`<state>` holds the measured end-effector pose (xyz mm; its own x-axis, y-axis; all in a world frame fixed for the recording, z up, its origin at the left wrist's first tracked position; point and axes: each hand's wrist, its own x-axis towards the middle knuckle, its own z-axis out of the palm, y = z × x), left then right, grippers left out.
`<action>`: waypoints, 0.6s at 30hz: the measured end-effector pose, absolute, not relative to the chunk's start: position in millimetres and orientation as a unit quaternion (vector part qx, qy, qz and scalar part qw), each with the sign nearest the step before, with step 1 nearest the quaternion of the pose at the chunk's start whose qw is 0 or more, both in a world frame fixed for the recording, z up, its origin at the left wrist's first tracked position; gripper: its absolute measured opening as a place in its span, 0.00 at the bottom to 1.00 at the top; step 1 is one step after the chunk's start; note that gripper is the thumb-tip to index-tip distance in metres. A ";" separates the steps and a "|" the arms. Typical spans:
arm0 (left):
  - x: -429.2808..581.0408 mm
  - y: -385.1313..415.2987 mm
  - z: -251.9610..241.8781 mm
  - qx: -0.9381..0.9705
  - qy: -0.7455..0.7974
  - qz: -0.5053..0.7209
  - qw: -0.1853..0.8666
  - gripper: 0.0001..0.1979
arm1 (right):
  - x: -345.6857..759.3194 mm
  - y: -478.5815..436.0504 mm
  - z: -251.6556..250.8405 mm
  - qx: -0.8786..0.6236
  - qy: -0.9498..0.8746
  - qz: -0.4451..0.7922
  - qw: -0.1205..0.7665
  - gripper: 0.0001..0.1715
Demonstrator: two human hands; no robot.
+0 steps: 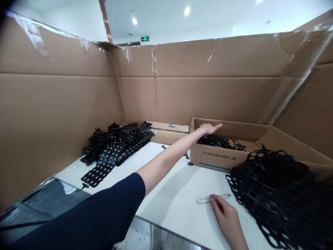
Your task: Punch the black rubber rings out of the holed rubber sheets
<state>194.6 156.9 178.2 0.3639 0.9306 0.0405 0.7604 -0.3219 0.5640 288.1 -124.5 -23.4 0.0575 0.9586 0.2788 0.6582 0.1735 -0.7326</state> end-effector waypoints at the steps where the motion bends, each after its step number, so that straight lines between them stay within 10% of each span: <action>1: 190.9 159.1 174.3 0.806 0.516 0.175 0.232 0.42 | 290.9 -122.5 -24.9 -0.613 -0.664 0.184 0.386 0.23; 11: 175.5 157.5 157.2 0.837 0.487 0.152 0.196 0.52 | 300.5 -113.5 -36.4 -0.637 -0.671 0.170 0.338 0.26; 18: 59.6 157.5 183.1 0.763 0.548 0.343 -0.019 0.23 | 291.7 -120.4 -32.5 -0.630 -0.688 0.126 0.336 0.23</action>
